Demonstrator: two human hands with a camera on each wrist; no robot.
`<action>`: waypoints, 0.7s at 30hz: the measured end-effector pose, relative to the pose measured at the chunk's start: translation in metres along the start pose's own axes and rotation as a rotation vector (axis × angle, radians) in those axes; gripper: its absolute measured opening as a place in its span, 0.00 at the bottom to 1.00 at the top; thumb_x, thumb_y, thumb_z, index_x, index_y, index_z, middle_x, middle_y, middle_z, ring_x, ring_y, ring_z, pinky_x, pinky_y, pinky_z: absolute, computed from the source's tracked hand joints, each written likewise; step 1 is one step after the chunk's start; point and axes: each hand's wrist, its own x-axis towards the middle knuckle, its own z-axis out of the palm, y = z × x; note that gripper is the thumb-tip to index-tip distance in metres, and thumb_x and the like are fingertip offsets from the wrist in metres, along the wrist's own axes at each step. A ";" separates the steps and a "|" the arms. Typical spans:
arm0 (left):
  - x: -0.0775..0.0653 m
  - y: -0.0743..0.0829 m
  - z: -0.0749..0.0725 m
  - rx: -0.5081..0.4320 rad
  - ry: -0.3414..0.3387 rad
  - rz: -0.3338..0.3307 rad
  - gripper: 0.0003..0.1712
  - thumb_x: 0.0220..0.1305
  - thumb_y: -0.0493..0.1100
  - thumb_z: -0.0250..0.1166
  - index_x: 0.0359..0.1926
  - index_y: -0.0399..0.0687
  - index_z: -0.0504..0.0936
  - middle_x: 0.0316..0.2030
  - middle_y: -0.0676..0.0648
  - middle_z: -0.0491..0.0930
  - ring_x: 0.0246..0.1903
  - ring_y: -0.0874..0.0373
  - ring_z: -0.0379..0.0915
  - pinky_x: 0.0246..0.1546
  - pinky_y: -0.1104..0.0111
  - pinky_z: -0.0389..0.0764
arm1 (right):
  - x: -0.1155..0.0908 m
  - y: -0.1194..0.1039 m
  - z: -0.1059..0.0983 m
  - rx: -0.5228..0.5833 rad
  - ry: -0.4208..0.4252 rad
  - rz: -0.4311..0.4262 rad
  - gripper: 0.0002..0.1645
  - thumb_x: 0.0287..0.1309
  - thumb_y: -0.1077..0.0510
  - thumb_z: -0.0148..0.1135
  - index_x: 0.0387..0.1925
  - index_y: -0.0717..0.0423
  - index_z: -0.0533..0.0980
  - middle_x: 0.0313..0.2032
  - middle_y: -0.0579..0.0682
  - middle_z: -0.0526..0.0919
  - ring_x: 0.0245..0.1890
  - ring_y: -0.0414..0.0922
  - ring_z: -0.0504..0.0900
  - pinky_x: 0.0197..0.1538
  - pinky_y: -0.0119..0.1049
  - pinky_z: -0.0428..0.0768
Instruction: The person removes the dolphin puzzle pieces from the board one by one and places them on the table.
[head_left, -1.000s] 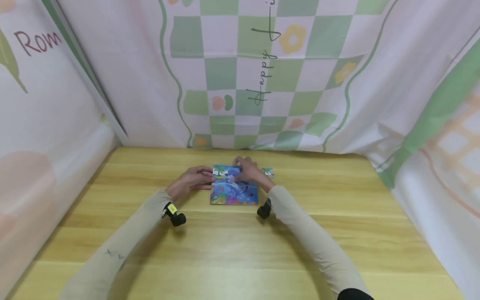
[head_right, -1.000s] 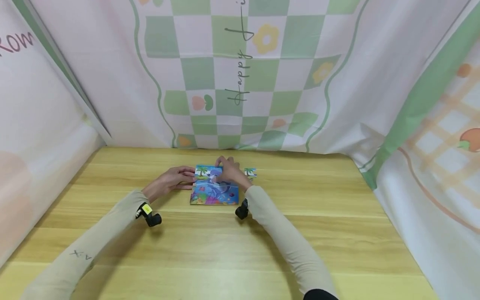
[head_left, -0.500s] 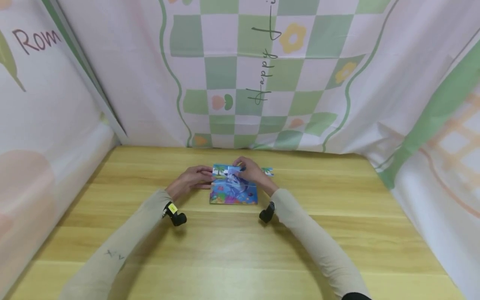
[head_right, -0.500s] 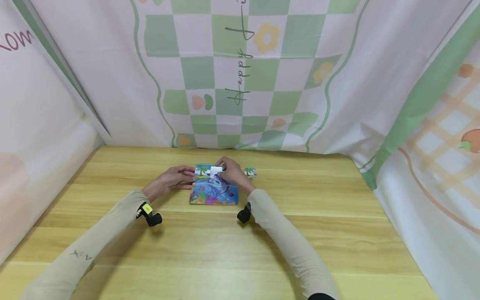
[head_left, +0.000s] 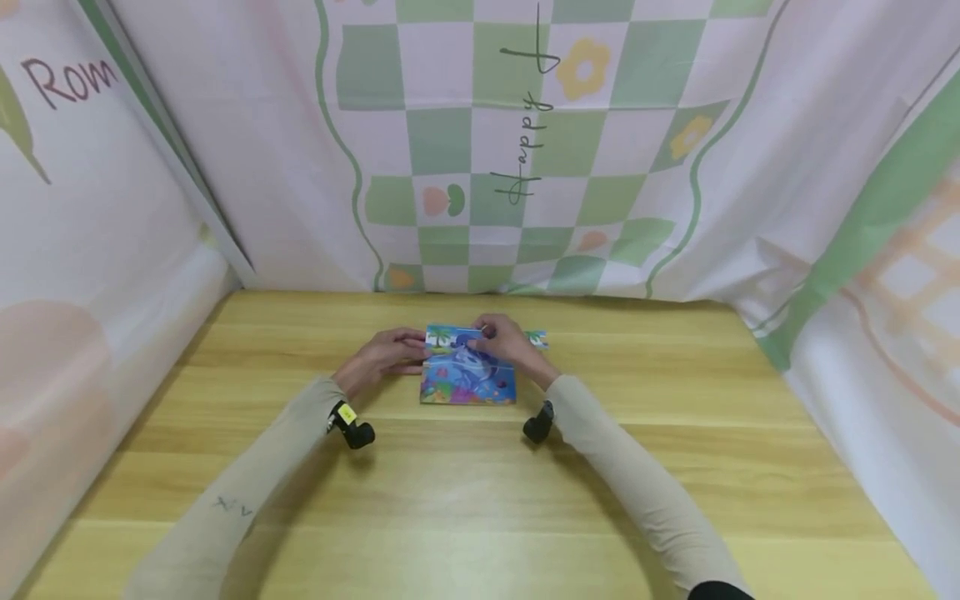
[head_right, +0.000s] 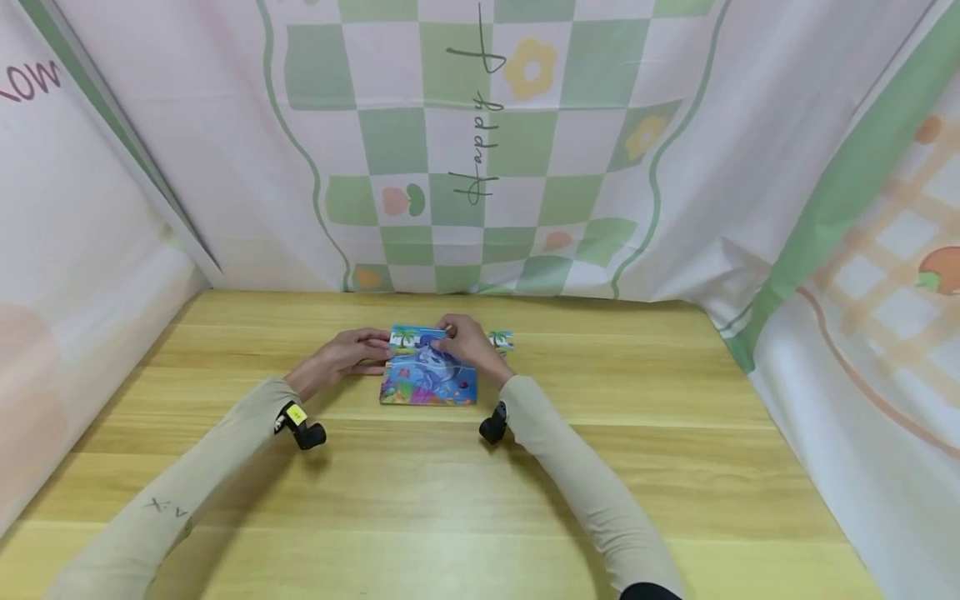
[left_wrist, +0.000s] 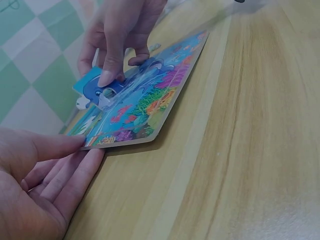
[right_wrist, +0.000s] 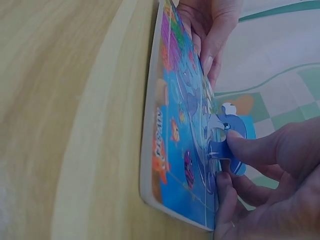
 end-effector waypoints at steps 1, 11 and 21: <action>0.000 0.000 0.000 0.003 0.000 0.001 0.30 0.74 0.28 0.59 0.73 0.30 0.65 0.56 0.37 0.79 0.46 0.55 0.83 0.56 0.64 0.89 | 0.000 0.000 -0.001 0.005 -0.001 -0.006 0.11 0.69 0.62 0.67 0.48 0.65 0.80 0.40 0.60 0.85 0.40 0.50 0.81 0.44 0.40 0.84; 0.000 0.001 0.001 0.011 0.002 0.000 0.30 0.73 0.28 0.60 0.73 0.29 0.65 0.55 0.37 0.80 0.46 0.55 0.84 0.57 0.63 0.89 | 0.001 0.003 -0.002 0.038 -0.007 -0.025 0.10 0.72 0.64 0.64 0.49 0.67 0.78 0.35 0.57 0.85 0.37 0.48 0.80 0.43 0.37 0.82; 0.001 -0.001 0.001 0.019 -0.004 0.015 0.29 0.74 0.28 0.60 0.73 0.28 0.65 0.55 0.35 0.81 0.50 0.51 0.83 0.56 0.64 0.90 | 0.002 -0.002 -0.011 0.120 -0.065 0.073 0.17 0.75 0.62 0.60 0.58 0.69 0.74 0.51 0.64 0.81 0.50 0.52 0.80 0.51 0.41 0.86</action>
